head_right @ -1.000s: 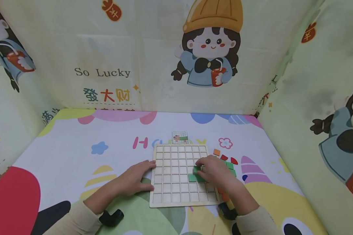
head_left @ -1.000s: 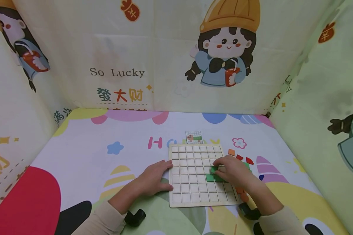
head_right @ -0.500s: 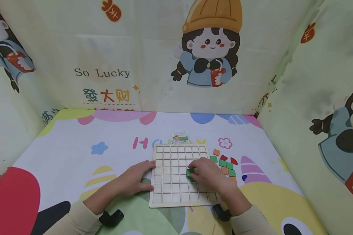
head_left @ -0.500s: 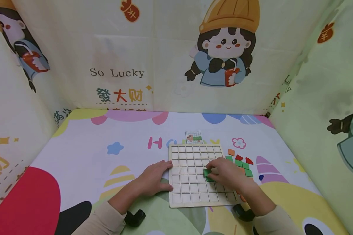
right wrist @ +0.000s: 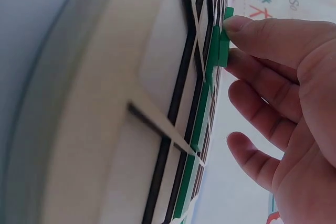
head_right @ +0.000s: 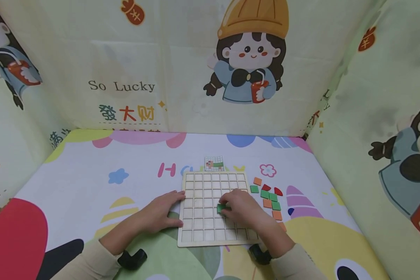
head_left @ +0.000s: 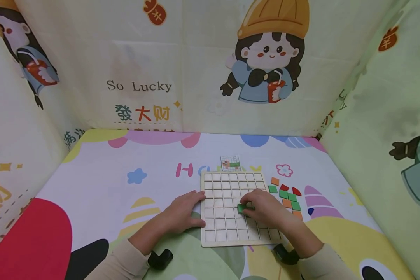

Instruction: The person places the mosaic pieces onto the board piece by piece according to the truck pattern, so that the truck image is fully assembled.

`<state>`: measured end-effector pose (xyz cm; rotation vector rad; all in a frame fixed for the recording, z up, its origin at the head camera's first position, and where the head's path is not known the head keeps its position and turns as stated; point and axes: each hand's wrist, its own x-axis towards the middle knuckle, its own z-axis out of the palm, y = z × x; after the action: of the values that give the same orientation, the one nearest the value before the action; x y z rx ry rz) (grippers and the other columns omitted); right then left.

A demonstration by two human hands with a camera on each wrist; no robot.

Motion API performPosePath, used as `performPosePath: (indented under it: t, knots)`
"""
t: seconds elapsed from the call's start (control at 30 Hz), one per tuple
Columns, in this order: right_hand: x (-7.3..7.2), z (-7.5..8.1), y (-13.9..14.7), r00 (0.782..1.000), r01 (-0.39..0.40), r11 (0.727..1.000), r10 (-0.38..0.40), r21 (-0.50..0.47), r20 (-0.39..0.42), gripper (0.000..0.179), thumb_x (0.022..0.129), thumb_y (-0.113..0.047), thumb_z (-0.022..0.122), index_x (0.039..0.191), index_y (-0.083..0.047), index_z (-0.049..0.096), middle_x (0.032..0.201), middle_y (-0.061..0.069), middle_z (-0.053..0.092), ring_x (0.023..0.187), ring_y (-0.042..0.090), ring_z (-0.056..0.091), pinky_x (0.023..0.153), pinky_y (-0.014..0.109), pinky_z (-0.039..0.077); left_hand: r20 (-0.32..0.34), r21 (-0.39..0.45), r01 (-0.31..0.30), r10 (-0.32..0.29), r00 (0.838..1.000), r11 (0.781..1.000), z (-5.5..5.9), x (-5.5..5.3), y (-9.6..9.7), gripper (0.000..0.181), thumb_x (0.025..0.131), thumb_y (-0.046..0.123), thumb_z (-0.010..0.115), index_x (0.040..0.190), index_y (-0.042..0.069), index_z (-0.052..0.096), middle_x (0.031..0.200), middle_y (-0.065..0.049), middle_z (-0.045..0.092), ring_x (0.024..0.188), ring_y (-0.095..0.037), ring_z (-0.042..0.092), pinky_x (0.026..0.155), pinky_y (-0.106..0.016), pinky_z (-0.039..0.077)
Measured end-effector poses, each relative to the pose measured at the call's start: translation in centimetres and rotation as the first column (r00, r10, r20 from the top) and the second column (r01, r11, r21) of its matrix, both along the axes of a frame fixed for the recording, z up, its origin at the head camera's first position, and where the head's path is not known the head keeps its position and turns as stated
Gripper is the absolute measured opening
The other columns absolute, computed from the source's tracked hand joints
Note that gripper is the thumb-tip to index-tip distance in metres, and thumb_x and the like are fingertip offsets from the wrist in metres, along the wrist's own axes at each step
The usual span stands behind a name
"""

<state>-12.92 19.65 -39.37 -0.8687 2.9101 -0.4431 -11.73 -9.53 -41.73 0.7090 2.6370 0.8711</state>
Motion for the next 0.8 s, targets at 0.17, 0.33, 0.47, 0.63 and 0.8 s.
performPosePath:
  t: [0.17,0.33,0.47,0.63,0.8]
  knots:
    - [0.06,0.0,-0.2,1.0,-0.028,1.0,0.028,-0.002,-0.012,0.019,0.084,-0.017,0.082,0.1,-0.012,0.074,0.093,-0.006,0.067,0.089,0.016,0.058,0.083,0.037,0.053,0.007,-0.004,-0.005,0.005,1.0,1.0,0.01,0.01,-0.01,0.076,0.084,0.034,0.081,0.146,0.006,0.047,0.154,-0.009,0.042,0.144,-0.036,0.032,0.113,-0.055,0.031]
    - [0.2,-0.07,-0.32,0.999,-0.039,0.999,0.039,-0.01,-0.001,0.017,0.085,-0.017,0.081,0.1,-0.013,0.073,0.094,-0.007,0.064,0.09,0.015,0.058,0.082,0.036,0.053,0.007,0.002,-0.001,0.001,1.0,1.0,0.05,0.02,-0.05,0.075,0.084,0.033,0.08,0.146,0.005,0.047,0.155,-0.009,0.042,0.144,-0.036,0.032,0.113,-0.055,0.03]
    - [0.28,-0.09,-0.39,0.999,-0.032,0.999,0.032,-0.008,0.004,0.017,0.085,-0.017,0.081,0.099,-0.013,0.073,0.093,-0.008,0.064,0.09,0.014,0.057,0.081,0.035,0.053,0.003,0.0,0.002,-0.002,1.0,1.0,0.07,-0.01,-0.06,0.075,0.085,0.033,0.08,0.146,0.005,0.047,0.155,-0.009,0.042,0.144,-0.036,0.032,0.113,-0.055,0.03]
    - [0.35,-0.04,-0.44,1.0,-0.028,1.0,0.029,-0.009,0.006,0.016,0.085,-0.017,0.081,0.099,-0.014,0.073,0.093,-0.008,0.063,0.089,0.014,0.056,0.081,0.035,0.053,0.0,0.002,0.004,-0.004,1.0,1.0,0.01,-0.05,-0.09,0.074,0.085,0.032,0.08,0.146,0.005,0.047,0.155,-0.009,0.042,0.144,-0.036,0.032,0.113,-0.055,0.03]
    - [0.43,0.01,-0.37,0.999,-0.034,0.999,0.034,-0.009,0.009,0.016,0.085,-0.017,0.081,0.099,-0.014,0.073,0.093,-0.008,0.064,0.09,0.015,0.058,0.082,0.036,0.053,-0.001,0.004,0.006,-0.006,1.0,1.0,0.05,0.0,-0.1,0.074,0.085,0.032,0.08,0.146,0.005,0.047,0.155,-0.009,0.042,0.143,-0.037,0.032,0.113,-0.055,0.031]
